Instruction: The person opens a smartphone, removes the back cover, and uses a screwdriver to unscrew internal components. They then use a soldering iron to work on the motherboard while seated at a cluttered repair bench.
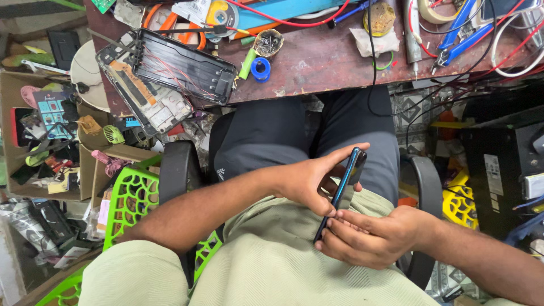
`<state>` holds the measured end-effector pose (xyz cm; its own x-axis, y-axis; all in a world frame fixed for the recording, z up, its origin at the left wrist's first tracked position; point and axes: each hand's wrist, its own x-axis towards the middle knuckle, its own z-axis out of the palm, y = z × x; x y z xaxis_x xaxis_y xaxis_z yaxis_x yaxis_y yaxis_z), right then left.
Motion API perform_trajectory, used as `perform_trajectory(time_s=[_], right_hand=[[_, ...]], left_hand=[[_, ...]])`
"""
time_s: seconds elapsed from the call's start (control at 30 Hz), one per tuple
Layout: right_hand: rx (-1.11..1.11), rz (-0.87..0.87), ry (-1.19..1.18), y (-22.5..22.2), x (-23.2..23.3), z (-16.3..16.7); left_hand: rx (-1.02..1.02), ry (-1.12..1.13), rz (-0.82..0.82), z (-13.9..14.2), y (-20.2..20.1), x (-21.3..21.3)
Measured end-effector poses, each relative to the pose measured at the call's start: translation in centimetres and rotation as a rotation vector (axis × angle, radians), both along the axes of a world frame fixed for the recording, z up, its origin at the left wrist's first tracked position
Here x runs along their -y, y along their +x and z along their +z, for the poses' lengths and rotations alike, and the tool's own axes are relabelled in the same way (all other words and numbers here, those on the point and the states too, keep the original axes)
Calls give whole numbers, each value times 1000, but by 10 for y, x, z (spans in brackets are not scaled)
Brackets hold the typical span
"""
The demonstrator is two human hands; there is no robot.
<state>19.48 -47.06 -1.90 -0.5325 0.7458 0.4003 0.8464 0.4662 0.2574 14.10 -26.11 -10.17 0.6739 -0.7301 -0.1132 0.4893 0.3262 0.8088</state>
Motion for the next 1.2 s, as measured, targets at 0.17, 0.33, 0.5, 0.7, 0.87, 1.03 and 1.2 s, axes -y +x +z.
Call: perform_trajectory(time_s=[0.17, 0.33, 0.5, 0.7, 0.87, 1.03, 1.2], right_hand=[[-10, 10, -1, -2, -2, 2], [-16, 17, 10, -3, -3, 1], [-34, 28, -51, -2, -4, 5], [15, -240, -28, 14, -2, 25], [-345, -800, 34, 28, 1, 26], [-1771, -644, 77, 13, -3, 4], [-2124, -502, 82, 2, -36, -30]], left_hand=[[-5, -83, -12, -5, -3, 2], [49, -146, 0, -17, -5, 7], [32, -109, 59, -17, -8, 12], [44, -76, 330, 3, 3, -11], [424, 333, 746, 21, 13, -35], [532, 486, 877, 25, 20, -42], [706, 578, 1013, 22, 21, -40]])
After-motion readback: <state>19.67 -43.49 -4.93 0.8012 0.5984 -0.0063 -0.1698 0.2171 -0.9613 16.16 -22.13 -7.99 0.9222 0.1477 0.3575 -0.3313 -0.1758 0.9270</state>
